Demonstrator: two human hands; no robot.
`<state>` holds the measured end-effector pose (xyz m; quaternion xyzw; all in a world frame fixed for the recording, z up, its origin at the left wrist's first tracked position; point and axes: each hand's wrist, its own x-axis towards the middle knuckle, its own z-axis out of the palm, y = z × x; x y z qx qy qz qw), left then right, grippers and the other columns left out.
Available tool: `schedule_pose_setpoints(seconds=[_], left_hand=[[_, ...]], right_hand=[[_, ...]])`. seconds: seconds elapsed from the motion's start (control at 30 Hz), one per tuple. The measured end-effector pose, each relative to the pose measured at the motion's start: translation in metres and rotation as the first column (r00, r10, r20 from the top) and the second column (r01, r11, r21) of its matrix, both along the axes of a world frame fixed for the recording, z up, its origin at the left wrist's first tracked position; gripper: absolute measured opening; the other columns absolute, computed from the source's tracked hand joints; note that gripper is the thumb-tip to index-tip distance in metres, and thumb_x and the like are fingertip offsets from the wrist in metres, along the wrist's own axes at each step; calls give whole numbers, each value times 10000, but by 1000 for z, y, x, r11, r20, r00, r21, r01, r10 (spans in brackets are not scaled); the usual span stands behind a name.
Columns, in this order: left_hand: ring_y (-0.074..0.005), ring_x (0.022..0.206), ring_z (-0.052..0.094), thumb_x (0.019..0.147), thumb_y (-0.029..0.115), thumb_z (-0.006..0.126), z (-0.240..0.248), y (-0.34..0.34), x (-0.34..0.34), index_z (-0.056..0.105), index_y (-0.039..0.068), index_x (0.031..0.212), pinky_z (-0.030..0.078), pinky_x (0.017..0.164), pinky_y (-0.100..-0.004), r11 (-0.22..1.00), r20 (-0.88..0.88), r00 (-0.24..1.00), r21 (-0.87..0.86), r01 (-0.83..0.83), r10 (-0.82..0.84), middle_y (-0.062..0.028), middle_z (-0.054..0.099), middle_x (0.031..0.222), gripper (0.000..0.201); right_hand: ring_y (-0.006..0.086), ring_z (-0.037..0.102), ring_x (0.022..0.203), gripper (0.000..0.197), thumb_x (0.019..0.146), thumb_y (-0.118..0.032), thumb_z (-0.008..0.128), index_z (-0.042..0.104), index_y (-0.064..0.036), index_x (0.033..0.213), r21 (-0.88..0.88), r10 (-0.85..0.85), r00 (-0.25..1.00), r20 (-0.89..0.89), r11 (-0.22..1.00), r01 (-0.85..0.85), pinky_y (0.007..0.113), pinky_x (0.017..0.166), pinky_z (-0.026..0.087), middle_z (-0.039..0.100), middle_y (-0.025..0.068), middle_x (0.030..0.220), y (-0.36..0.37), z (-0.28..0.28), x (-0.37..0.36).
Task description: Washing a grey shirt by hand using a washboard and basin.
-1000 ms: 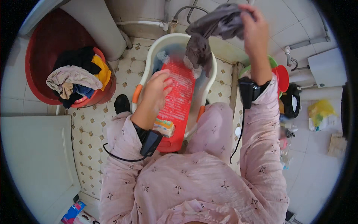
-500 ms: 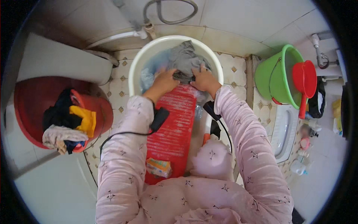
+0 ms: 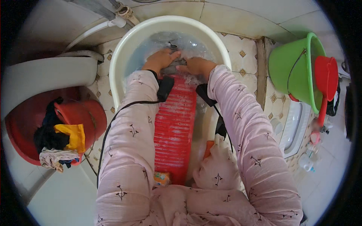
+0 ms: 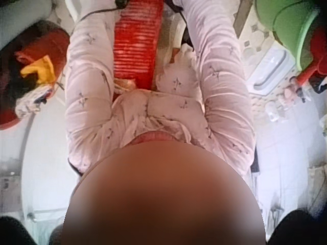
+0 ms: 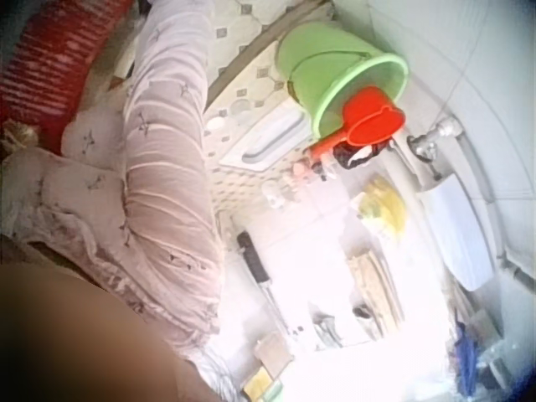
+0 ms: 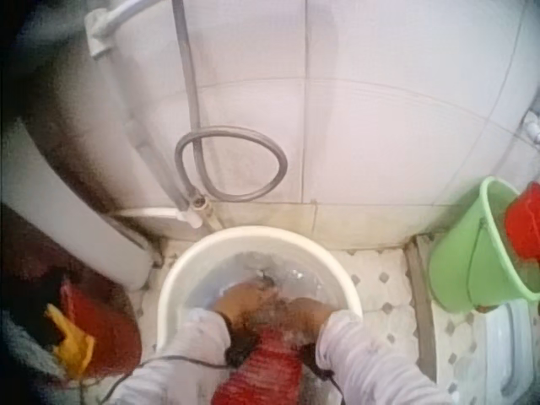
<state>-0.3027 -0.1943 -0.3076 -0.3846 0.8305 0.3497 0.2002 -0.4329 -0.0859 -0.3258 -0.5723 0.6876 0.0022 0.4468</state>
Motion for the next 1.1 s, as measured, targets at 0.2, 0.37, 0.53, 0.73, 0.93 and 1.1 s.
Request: schedule_pose_setpoints(seconds=[0.2,0.37,0.53,0.73,0.93,1.1], left_hand=[[-359,1019,489,799,495,448,-17,-20,42,524,48,1109,385,867,-417,823,119,972,-518,233,-201,-190,507,1132,549],[-379,930,503,709,88,574,-3,4,67,525,50,948,412,764,-419,948,-297,955,-309,-70,-26,-206,545,936,247],[-397,855,504,683,16,551,41,-1,102,469,36,849,399,715,-419,920,-472,881,-360,-157,-34,-220,530,846,187],[-352,684,453,645,3,575,140,7,81,391,19,729,374,623,-384,706,-732,675,-433,-561,88,-172,460,703,202],[-282,610,391,639,25,601,207,12,85,364,20,658,350,579,-351,486,-943,328,-315,-815,-61,-116,412,641,238],[-308,774,489,622,53,646,179,28,95,520,-11,754,403,686,-373,477,-711,660,-680,-557,-243,-144,489,809,194]], right_hand=[[367,419,1143,727,791,-574,436,324,-60,1293,-186,-67,998,4,980,67,431,959,310,430,242,1227,-16,21,12],[351,531,1007,390,801,-291,524,531,-20,1080,-267,-460,856,-237,878,398,422,808,438,559,208,1064,-7,23,7],[334,571,906,238,764,-142,511,587,-35,962,-318,-243,914,-325,938,136,418,724,474,596,170,965,2,49,15],[348,564,700,90,743,-158,531,544,-79,786,-864,-528,780,-335,503,-31,450,611,446,573,163,711,2,142,-14],[390,536,704,187,730,-86,502,532,-19,902,-890,-507,850,144,310,335,448,647,425,564,215,755,9,271,5],[403,531,747,138,755,-126,500,504,-29,853,-911,-374,927,6,381,159,459,670,425,561,217,769,23,247,6]])
